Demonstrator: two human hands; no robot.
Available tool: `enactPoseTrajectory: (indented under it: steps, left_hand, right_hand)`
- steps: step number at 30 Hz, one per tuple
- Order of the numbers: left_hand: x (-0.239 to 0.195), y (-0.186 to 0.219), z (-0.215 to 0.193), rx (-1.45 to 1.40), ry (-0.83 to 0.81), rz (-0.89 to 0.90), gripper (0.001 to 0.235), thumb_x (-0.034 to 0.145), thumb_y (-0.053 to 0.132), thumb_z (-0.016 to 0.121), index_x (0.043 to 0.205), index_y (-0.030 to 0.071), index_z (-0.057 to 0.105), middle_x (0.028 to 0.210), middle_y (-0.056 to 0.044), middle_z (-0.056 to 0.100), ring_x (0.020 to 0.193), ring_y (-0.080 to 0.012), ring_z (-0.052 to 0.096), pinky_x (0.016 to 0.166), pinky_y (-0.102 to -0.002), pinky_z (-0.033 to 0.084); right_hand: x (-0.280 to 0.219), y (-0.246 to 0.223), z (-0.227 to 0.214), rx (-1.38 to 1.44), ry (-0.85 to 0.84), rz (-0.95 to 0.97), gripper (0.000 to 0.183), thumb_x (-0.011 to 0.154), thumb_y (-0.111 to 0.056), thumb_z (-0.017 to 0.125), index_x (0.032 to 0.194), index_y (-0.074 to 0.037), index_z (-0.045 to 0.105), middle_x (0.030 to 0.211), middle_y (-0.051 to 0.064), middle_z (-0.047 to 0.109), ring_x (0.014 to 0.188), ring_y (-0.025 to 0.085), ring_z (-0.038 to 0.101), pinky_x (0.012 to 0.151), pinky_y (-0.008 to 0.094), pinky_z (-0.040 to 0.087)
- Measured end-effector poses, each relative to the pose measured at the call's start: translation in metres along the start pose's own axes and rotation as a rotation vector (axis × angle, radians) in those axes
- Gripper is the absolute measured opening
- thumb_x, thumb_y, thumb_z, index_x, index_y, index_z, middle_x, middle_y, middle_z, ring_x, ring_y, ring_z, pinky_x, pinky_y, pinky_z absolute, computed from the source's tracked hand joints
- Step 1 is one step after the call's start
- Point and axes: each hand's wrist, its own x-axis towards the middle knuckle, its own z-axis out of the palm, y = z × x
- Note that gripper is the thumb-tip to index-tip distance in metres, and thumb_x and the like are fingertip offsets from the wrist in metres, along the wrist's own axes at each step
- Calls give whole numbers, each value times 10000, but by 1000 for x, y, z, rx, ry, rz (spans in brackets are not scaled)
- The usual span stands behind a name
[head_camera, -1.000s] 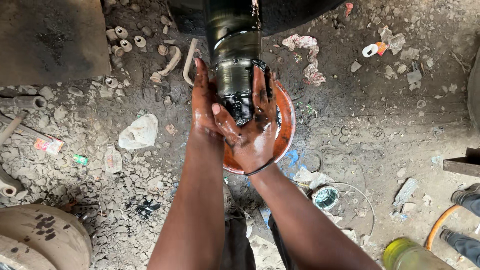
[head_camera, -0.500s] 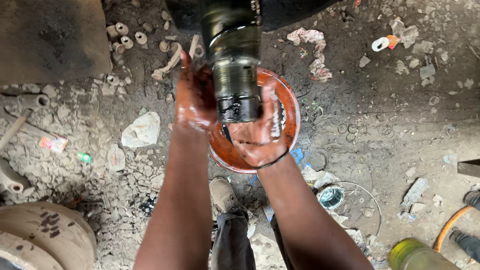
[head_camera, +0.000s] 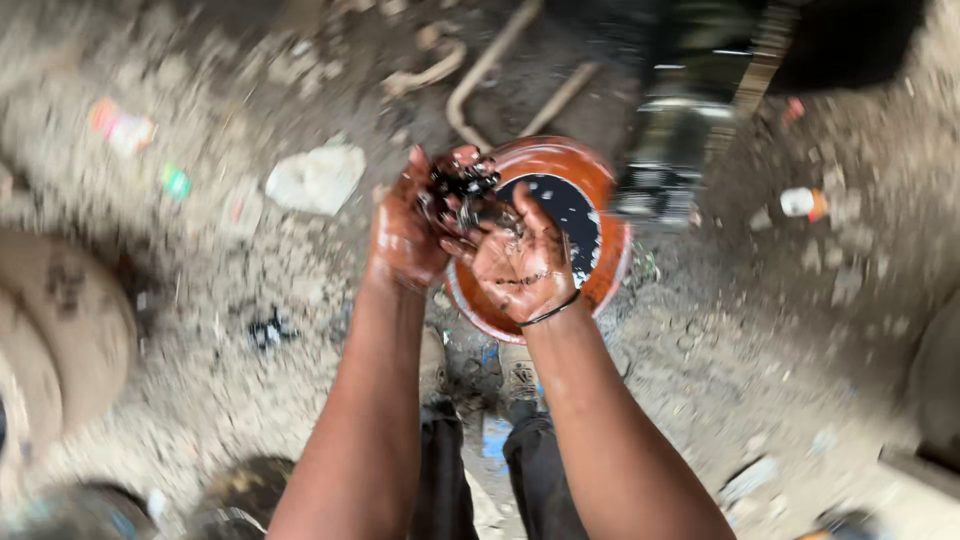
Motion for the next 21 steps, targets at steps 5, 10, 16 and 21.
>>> enactPoseTrajectory:
  steps: [5,10,16,21]
  left_hand:
    - [-96,16,-76,-268,117,262,564,1024,472,515,1248,-31,636,1158,-196,729,829,-231,694,697,-313,555]
    - [-231,35,-147,-283,118,670,541,1108,435,512,1302,-53,643,1210,-215,738,912,-225,680,757,-299,528]
    - [-415,10,-216,-189,638,1040,479,1097,367,477,1234,-41,687,1183,-167,742,1079,-236,710,921,-347,582]
    - [-541,-74,-274,396,1820,1135,313,1112,257,507,1156,59,746,1092,-101,785,1030,-222,755,963,-340,604]
  right_hand:
    - [18,94,-13,-503,142,56,199,953,-156,692,1018,32,689,1092,228,737,1040,374,713,987,525,579]
    - [27,221,0,-657,-33,365,115,997,-68,694,942,21,645,950,129,693,899,271,704,857,490,626]
    - [-15,396,8,-929,-233,836,71,1034,-97,658,1018,-62,598,873,58,646,807,198,676,699,397,594]
    - [-100,536,-45,-1504,-875,704,177,1062,-201,617,1102,-58,713,1003,69,732,851,178,704,757,349,579]
